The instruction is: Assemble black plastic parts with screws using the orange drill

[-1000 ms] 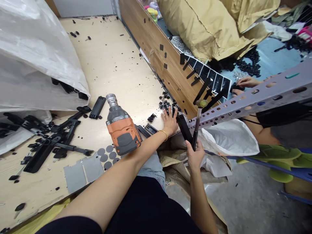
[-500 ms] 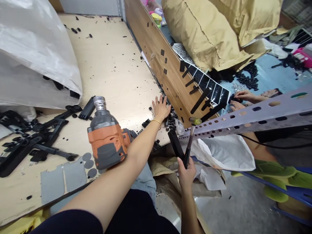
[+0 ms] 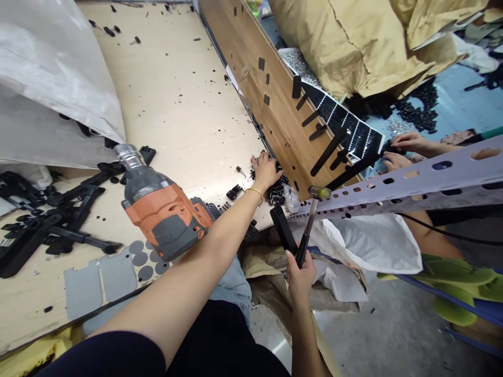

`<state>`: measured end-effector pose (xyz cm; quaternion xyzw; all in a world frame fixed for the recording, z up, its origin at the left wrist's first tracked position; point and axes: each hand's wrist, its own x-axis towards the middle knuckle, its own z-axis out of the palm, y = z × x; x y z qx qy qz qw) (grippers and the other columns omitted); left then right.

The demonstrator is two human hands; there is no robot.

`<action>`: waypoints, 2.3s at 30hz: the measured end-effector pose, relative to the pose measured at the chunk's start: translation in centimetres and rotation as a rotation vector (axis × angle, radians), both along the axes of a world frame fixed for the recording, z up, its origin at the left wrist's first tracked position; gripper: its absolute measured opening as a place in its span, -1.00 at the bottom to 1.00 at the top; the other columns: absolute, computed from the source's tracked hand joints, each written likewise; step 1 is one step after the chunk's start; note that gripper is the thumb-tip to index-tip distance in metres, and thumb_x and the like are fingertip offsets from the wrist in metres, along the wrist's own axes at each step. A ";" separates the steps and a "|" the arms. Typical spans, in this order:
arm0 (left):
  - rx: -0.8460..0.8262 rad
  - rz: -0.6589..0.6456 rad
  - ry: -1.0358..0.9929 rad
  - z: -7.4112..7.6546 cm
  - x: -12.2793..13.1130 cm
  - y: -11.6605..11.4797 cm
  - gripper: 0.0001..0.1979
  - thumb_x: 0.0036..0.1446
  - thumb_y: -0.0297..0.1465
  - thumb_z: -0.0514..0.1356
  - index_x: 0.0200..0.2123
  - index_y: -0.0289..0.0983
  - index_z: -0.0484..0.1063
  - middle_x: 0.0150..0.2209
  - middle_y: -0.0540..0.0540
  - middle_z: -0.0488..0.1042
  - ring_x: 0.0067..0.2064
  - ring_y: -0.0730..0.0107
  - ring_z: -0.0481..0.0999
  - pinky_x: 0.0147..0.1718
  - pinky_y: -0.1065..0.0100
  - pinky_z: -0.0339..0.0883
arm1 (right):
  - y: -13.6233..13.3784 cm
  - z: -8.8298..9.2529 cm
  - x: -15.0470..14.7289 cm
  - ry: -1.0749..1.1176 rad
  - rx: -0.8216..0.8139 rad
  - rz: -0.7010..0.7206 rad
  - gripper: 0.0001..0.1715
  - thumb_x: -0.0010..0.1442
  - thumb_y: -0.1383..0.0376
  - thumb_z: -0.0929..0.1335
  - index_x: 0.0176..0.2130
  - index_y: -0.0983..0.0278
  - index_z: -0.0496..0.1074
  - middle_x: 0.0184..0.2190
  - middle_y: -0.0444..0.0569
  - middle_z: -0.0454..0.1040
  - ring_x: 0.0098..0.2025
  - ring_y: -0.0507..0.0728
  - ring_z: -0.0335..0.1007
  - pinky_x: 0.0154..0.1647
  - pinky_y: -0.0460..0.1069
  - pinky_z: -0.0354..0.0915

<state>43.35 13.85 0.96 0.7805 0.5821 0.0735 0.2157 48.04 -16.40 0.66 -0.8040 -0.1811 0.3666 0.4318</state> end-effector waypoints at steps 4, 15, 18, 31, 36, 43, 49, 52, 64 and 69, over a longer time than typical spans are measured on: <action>0.003 0.027 -0.019 -0.1 0.7 0.7 -0.57 0.21 -0.30 0.22 0.13 -0.31 0.40 0.31 -0.19 0.14 0.37 0.16 0.01 0.37 -0.13 -0.42 | -0.3 0.0 -0.2 0.003 -0.019 0.004 0.00 -0.06 -0.19 0.39 0.13 0.43 0.30 -0.44 -0.04 0.28 -0.33 -0.15 0.18 -0.34 -0.25 0.17; 0.018 0.022 -0.070 -0.2 -0.6 0.8 -0.79 0.15 -0.40 0.25 -0.13 -0.27 0.46 0.01 -0.15 0.41 0.21 0.10 0.20 0.33 -0.09 -0.26 | 0.0 -0.1 -0.6 0.069 -0.028 -0.022 0.04 -0.09 -0.18 0.42 0.13 0.48 0.32 -0.51 -0.09 0.18 -0.37 -0.19 0.09 -0.31 -0.26 0.15; -0.056 0.079 -0.015 0.5 -0.7 0.9 -0.56 0.07 -0.45 0.30 0.05 -0.30 0.40 0.11 -0.24 0.33 0.23 0.04 0.18 0.30 -0.15 -0.24 | 0.2 0.0 -0.6 0.049 -0.021 -0.003 0.04 -0.08 -0.17 0.42 0.14 0.49 0.31 -0.49 -0.07 0.21 -0.35 -0.19 0.10 -0.28 -0.26 0.16; 0.147 -0.251 -0.094 -1.0 -0.3 1.9 -0.89 0.26 -0.45 0.18 -0.21 -0.36 0.47 -0.13 -0.20 0.51 0.11 0.09 0.35 0.31 -0.09 -0.24 | 1.3 1.5 -1.2 0.055 -0.096 0.012 0.17 -0.24 -0.29 0.41 0.08 0.50 0.32 -0.28 0.01 0.34 -0.37 -0.22 0.09 -0.33 -0.27 0.14; 0.120 -0.279 -0.081 -1.1 -0.4 2.5 -0.85 0.26 -0.47 0.14 -0.19 -0.38 0.50 -0.15 -0.20 0.51 0.06 0.09 0.41 0.34 -0.10 -0.28 | 0.8 0.9 -0.7 0.025 -0.098 0.016 0.14 -0.19 -0.26 0.41 0.09 0.52 0.31 -0.33 -0.01 0.33 -0.39 -0.23 0.07 -0.33 -0.26 0.12; 0.076 -0.281 -0.042 -0.9 -0.6 2.1 -0.78 0.32 -0.48 0.06 -0.15 -0.43 0.49 -0.16 -0.24 0.50 0.00 0.18 0.47 0.39 0.04 -0.30 | -0.7 0.2 -0.3 0.002 -0.068 -0.014 0.09 -0.17 -0.23 0.42 0.07 0.50 0.31 -0.22 0.04 0.37 -0.31 -0.21 0.17 -0.27 -0.28 0.17; 0.063 -0.095 -0.098 -1.9 0.2 1.4 -0.78 0.28 -0.36 0.19 -0.09 -0.36 0.48 -0.05 -0.19 0.47 0.11 0.12 0.38 0.33 0.05 -0.15 | 0.1 -0.4 -1.2 0.055 -0.108 0.055 0.13 -0.16 -0.27 0.39 0.10 0.51 0.30 -0.40 -0.03 0.30 -0.41 -0.22 0.04 -0.37 -0.26 0.09; 0.047 -0.075 -0.119 -2.5 0.6 1.6 -0.81 0.28 -0.36 0.19 -0.10 -0.33 0.48 -0.05 -0.16 0.47 0.10 0.14 0.38 0.29 0.11 -0.07 | 0.9 0.0 -1.7 0.070 -0.102 0.051 0.14 -0.20 -0.27 0.40 0.09 0.51 0.32 -0.42 -0.06 0.28 -0.42 -0.23 0.03 -0.38 -0.26 0.08; 0.054 -0.267 -0.181 -2.6 -0.4 3.0 -0.93 0.22 -0.46 0.21 -0.24 -0.35 0.46 -0.14 -0.17 0.51 0.03 0.16 0.44 0.27 0.12 -0.01 | 0.7 1.4 -0.6 0.056 -0.146 -0.011 0.18 -0.30 -0.26 0.43 0.08 0.49 0.34 -0.35 -0.04 0.32 -0.37 -0.21 0.13 -0.30 -0.28 0.18; 0.147 -0.548 -0.168 -2.8 -1.0 4.7 -0.93 0.21 -0.45 0.20 -0.30 -0.34 0.46 -0.18 -0.18 0.52 0.00 0.18 0.44 0.24 0.21 0.05 | -0.6 0.5 -0.5 0.046 -0.155 -0.074 0.19 -0.34 -0.25 0.44 0.06 0.50 0.34 -0.24 0.03 0.37 -0.33 -0.21 0.16 -0.28 -0.28 0.18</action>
